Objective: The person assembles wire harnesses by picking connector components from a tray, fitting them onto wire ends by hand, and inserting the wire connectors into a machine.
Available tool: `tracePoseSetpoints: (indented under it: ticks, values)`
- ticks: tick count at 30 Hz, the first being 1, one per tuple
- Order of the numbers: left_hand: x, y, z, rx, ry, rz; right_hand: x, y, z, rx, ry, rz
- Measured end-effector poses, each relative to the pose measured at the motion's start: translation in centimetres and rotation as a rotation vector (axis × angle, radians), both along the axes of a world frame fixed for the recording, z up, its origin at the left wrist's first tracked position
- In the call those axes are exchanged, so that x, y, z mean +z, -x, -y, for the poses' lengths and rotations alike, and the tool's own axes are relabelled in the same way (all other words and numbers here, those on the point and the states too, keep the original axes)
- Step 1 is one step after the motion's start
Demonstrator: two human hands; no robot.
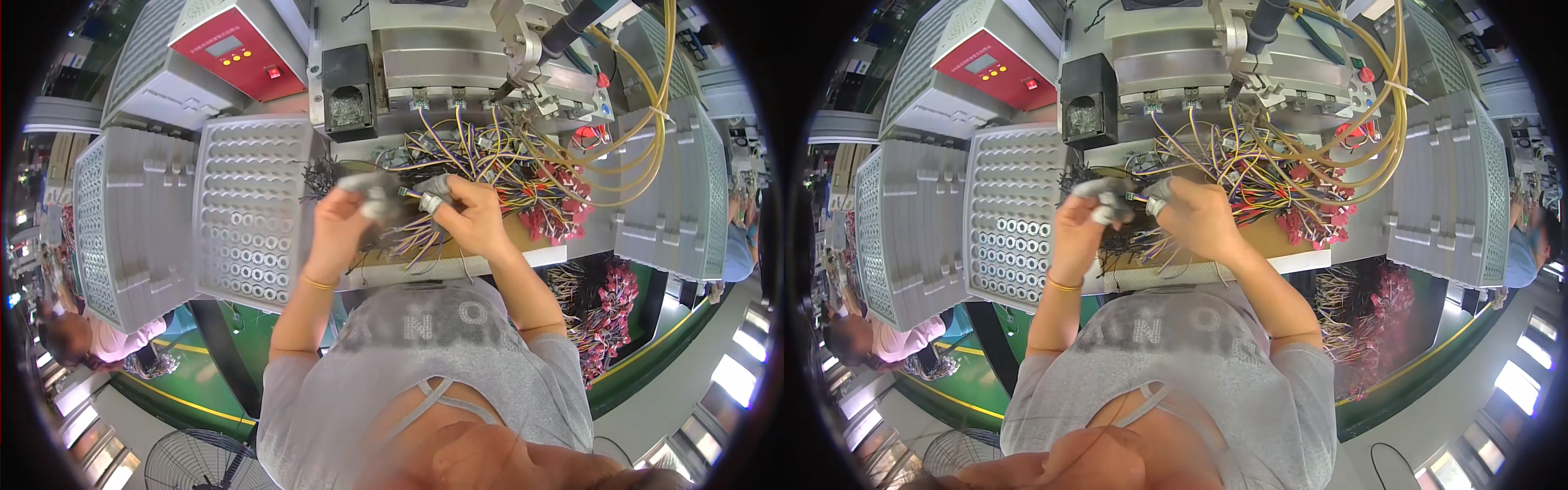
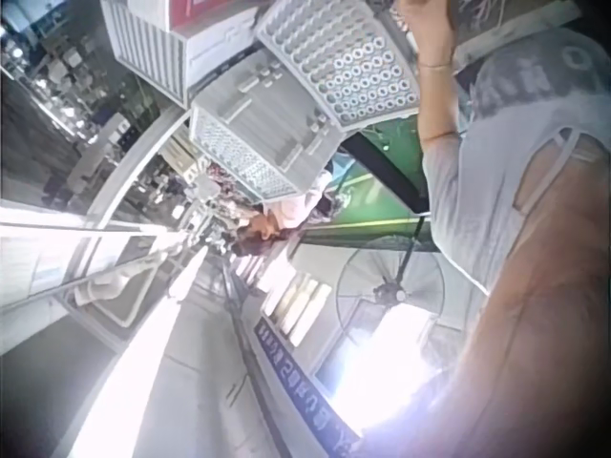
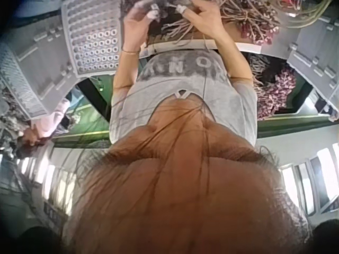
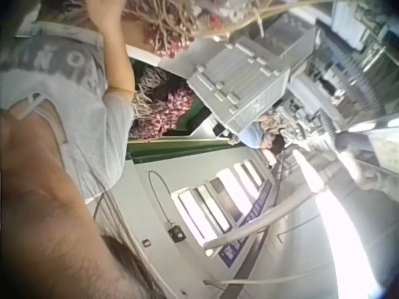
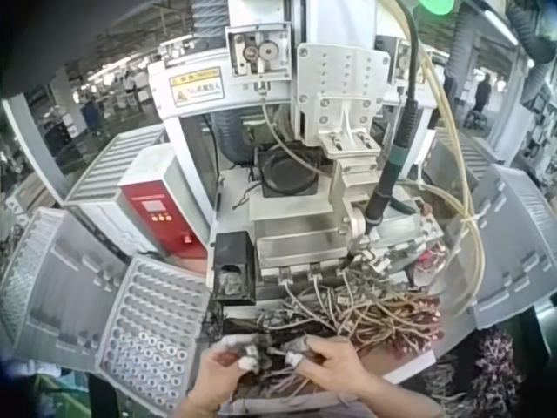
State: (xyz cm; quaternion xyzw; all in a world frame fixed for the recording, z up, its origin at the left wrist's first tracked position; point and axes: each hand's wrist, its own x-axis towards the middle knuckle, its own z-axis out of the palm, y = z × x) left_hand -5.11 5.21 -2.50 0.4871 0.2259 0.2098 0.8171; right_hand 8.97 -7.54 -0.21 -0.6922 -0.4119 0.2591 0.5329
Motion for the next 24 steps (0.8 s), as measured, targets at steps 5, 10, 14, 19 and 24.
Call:
tracePoseSetpoints:
  ticks: [5,10,14,19,24]
  values:
    - [0.7,-1.2,1.5,-0.11,0.009,0.039,1.4,0.1,0.5,-0.071,-0.078,-0.272]
    - [1.1,-1.4,2.1,-0.135,-0.044,0.015,0.7,-0.1,0.6,-0.104,-0.053,-0.189]
    - [1.3,-1.8,2.5,-0.094,-0.172,0.087,0.6,-0.7,1.0,-0.072,-0.003,-0.042]
    - [1.8,-2.6,2.6,-0.081,-0.324,0.105,1.2,-1.0,0.8,-0.004,0.007,0.131]
    - [1.9,-3.8,2.4,-0.083,0.038,0.023,1.6,-0.7,0.8,-0.06,-0.023,-0.216]
